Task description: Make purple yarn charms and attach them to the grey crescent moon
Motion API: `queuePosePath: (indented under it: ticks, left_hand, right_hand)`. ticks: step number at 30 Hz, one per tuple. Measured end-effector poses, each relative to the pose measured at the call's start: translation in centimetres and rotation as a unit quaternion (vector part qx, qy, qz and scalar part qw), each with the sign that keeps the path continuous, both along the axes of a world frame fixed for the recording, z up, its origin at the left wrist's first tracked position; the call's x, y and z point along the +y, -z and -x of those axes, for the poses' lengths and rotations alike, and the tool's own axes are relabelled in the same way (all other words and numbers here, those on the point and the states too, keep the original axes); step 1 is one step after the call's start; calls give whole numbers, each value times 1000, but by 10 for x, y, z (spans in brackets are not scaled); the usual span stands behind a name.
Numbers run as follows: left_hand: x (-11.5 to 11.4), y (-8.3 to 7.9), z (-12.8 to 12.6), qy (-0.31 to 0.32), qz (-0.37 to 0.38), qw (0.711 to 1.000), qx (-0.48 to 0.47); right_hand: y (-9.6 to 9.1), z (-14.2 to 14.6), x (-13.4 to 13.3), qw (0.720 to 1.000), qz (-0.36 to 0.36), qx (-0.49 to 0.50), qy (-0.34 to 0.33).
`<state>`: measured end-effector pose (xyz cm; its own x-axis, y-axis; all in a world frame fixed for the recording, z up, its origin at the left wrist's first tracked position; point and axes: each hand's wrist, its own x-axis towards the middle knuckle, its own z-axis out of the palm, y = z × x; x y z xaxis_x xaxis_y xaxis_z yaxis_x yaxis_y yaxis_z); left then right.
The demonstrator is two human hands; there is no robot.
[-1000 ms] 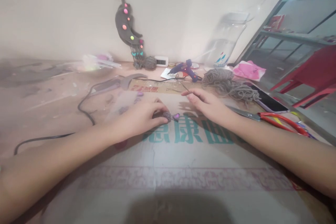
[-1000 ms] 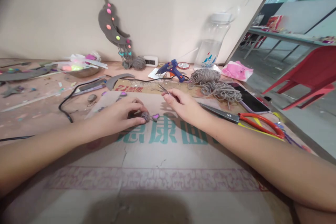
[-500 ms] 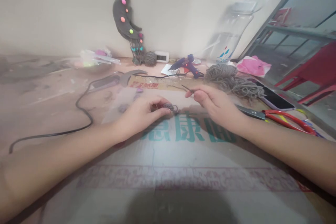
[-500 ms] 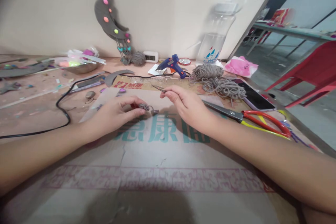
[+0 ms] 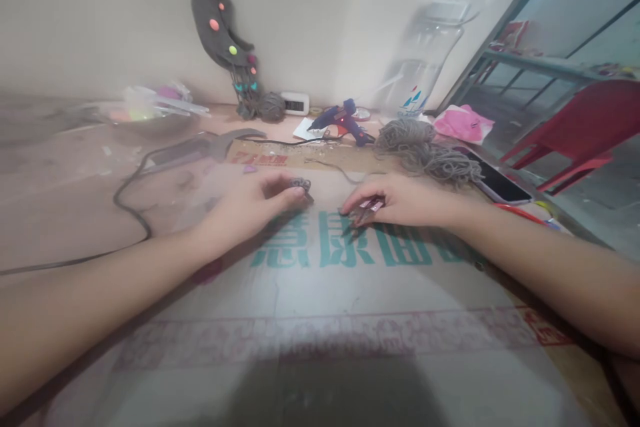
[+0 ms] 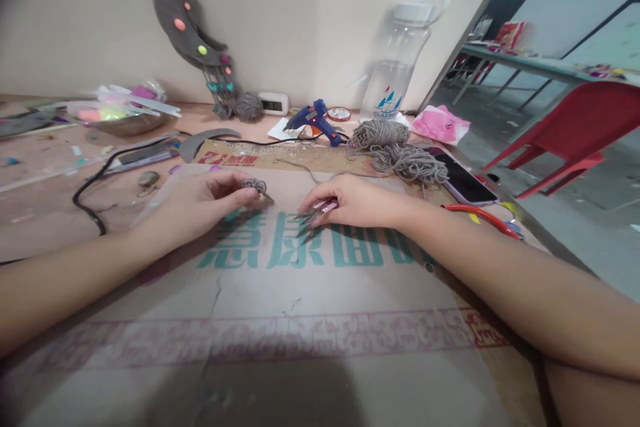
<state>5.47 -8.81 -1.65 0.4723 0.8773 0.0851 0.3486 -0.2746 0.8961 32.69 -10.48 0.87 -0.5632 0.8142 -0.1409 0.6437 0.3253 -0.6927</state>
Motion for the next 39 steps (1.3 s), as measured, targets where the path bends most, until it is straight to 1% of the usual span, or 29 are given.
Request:
queuePosePath:
  ticks: [2, 5, 7, 9, 10, 12, 14, 16, 18, 19, 20, 21, 23, 24, 25, 27, 28, 31, 33, 35, 39]
  left_hand:
    - [1, 1, 0, 0, -5, 1000, 0]
    - [1, 2, -1, 1, -11, 1000, -2]
    - [0, 0, -2, 8, -8, 1000, -5]
    - [-2, -2, -3, 13, -8, 1000, 1]
    - [-2, -4, -3, 12, -11, 1000, 8]
    - [-3, -5, -4, 8, -16, 1000, 19]
    - [-3, -5, -4, 11, -14, 1000, 17]
    - [-2, -3, -4, 19, -8, 1000, 6]
    - [0, -1, -3, 23, -7, 1000, 2]
    - [0, 0, -3, 22, -14, 1000, 4]
    - [0, 0, -3, 20, -24, 999, 10]
    - [0, 0, -3, 19, -37, 999, 17]
    - [0, -1, -3, 20, -57, 998, 30]
    - [0, -1, -4, 22, -60, 997, 35]
    - [-1, -2, -4, 25, -58, 997, 37]
    - [-2, -3, -6, 33, -44, 998, 33]
    - [-3, -4, -6, 38, -35, 998, 28]
    - [-7, -6, -9, 49, -12, 999, 16]
    - [-10, -6, -9, 47, 1, 999, 14]
    - [-11, -6, -8, 49, 13, 999, 14]
    - [-11, -5, -6, 51, 1, 999, 6]
  right_hand:
    - [8, 3, -1, 999, -30, -5, 9]
    - [14, 7, -4, 989, -135, -58, 7]
    - [14, 9, -8, 979, -183, -92, -11]
    - [9, 10, -12, 975, -195, -97, -28]
    - [5, 11, -15, 978, -188, -86, -35]
    - [-7, 12, -23, 987, -145, -44, -46]
    - [-19, 13, -34, 995, -79, 6, -62]
    - [-29, 16, -44, 995, 0, 29, -92]
    - [-34, 19, -50, 987, 69, 45, -136]
    - [-33, 20, -51, 985, 87, 53, -138]
    - [-31, 22, -50, 986, 86, 58, -127]
    - [-28, 23, -48, 991, 66, 60, -98]
    - [-20, 27, -39, 998, -17, 68, 0]
    - [-16, 29, -33, 994, -59, 73, 53]
    - [-13, 32, -28, 988, -85, 84, 100]
    - [-7, 37, -20, 976, -96, 111, 162]
    - [-4, 39, -18, 973, -89, 124, 174]
    - [3, 44, -20, 972, -79, 137, 172]
    - [7, 44, -25, 970, -112, 139, 164]
    - [9, 42, -30, 965, -172, 137, 146]
    - [12, 33, -34, 939, -322, 97, 65]
